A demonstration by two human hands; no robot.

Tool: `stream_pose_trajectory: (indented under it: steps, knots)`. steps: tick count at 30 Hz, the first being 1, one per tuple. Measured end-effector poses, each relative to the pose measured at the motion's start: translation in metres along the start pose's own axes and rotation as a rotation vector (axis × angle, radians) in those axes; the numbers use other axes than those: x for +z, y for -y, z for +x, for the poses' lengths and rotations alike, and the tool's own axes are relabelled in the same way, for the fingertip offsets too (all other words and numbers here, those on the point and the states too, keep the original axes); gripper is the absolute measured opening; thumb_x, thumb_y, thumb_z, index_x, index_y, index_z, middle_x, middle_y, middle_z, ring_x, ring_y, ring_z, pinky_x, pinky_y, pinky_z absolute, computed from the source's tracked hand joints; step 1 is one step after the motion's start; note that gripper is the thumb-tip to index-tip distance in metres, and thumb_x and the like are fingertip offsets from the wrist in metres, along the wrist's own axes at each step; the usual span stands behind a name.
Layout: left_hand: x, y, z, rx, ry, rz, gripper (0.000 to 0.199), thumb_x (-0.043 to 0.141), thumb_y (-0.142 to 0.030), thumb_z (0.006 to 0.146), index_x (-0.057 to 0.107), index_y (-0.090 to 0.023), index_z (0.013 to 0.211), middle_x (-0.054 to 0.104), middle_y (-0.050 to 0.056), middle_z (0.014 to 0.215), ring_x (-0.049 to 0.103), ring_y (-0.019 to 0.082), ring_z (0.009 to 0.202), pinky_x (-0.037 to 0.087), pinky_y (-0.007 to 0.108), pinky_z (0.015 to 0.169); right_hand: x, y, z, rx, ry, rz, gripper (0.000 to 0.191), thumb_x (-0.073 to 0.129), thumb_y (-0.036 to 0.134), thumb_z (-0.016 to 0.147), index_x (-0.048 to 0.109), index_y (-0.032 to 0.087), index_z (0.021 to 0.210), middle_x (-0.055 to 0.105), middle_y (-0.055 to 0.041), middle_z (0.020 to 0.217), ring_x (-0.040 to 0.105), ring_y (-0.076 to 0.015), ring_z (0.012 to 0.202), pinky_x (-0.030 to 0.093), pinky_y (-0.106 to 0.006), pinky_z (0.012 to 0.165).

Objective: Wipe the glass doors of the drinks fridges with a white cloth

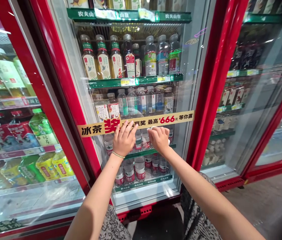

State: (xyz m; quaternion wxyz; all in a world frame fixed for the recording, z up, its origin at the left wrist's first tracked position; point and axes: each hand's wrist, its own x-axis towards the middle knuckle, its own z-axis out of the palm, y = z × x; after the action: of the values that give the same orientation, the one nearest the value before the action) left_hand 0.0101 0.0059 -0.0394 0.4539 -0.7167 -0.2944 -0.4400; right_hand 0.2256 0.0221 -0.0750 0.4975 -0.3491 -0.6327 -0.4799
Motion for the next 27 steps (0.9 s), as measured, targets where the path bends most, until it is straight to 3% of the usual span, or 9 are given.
stream_pose_trajectory:
  steps: [2,6,9,11,14,18,22,27]
  knots:
    - [-0.001,0.0,0.001,0.002,0.002,0.001,0.061,0.053,-0.02,0.096,0.044,-0.027,0.155,0.055,0.009,0.151,0.044,0.027,0.147,0.022,0.05,0.129,0.0,-0.001,-0.003,0.035,0.017,-0.007,0.007,0.061,0.022,0.097,0.067,0.024,0.1,0.071,-0.0027,0.094,0.053,-0.0175,0.087,0.028,-0.035,0.086]
    - [0.0,0.001,0.0,0.009,0.006,0.019,0.059,0.054,-0.021,0.095,0.045,-0.027,0.154,0.056,0.009,0.15,0.044,0.027,0.147,0.021,0.05,0.129,0.0,-0.004,-0.009,-0.087,0.096,0.031,0.01,0.062,0.024,0.096,0.066,0.028,0.104,0.071,0.0005,0.096,0.052,-0.0161,0.086,0.028,-0.035,0.086]
    - [0.001,0.002,-0.001,0.014,0.006,0.003,0.059,0.054,-0.021,0.096,0.045,-0.028,0.154,0.056,0.009,0.15,0.044,0.027,0.147,0.021,0.051,0.129,0.001,-0.008,-0.011,0.12,0.074,-0.01,0.012,0.059,0.021,0.096,0.066,0.026,0.103,0.07,-0.0029,0.097,0.053,-0.0178,0.091,0.027,-0.036,0.086]
    - [0.0,0.002,-0.001,0.021,0.015,-0.005,0.059,0.054,-0.021,0.096,0.045,-0.029,0.154,0.056,0.009,0.15,0.043,0.028,0.147,0.019,0.052,0.13,0.002,-0.01,-0.013,0.122,0.1,0.007,0.012,0.059,0.02,0.095,0.066,0.026,0.102,0.07,-0.0028,0.097,0.053,-0.0176,0.092,0.027,-0.036,0.086]
    - [-0.001,0.003,-0.001,0.118,0.034,0.001,0.056,0.053,-0.018,0.098,0.046,-0.028,0.153,0.058,0.007,0.148,0.046,0.026,0.146,0.015,0.05,0.131,0.002,-0.012,-0.014,-0.001,0.15,0.045,0.012,0.061,0.023,0.095,0.066,0.029,0.103,0.071,0.0003,0.098,0.054,-0.0162,0.091,0.027,-0.035,0.087]
    - [-0.002,0.005,-0.001,0.32,0.096,-0.049,0.052,0.05,-0.013,0.1,0.05,-0.028,0.15,0.058,0.004,0.148,0.048,0.021,0.144,0.02,0.045,0.131,0.0,-0.012,-0.016,0.172,0.086,-0.021,0.011,0.057,0.021,0.097,0.066,0.025,0.102,0.07,-0.0038,0.099,0.054,-0.0182,0.092,0.026,-0.036,0.088]
    - [-0.002,0.005,-0.001,0.357,0.177,-0.157,0.05,0.048,-0.015,0.101,0.05,-0.029,0.15,0.058,0.006,0.148,0.048,0.021,0.144,0.029,0.044,0.127,-0.002,-0.013,-0.021,0.055,0.163,0.037,0.012,0.06,0.022,0.096,0.066,0.028,0.103,0.07,-0.0014,0.098,0.053,-0.0176,0.091,0.026,-0.036,0.086]
    - [-0.002,0.004,0.0,0.364,0.186,-0.181,0.049,0.047,-0.013,0.101,0.053,-0.03,0.148,0.058,0.006,0.148,0.049,0.021,0.143,0.033,0.043,0.126,-0.004,-0.019,-0.024,0.245,0.08,-0.022,0.013,0.057,0.017,0.095,0.065,0.024,0.102,0.068,-0.0051,0.099,0.054,-0.0196,0.095,0.027,-0.037,0.087]
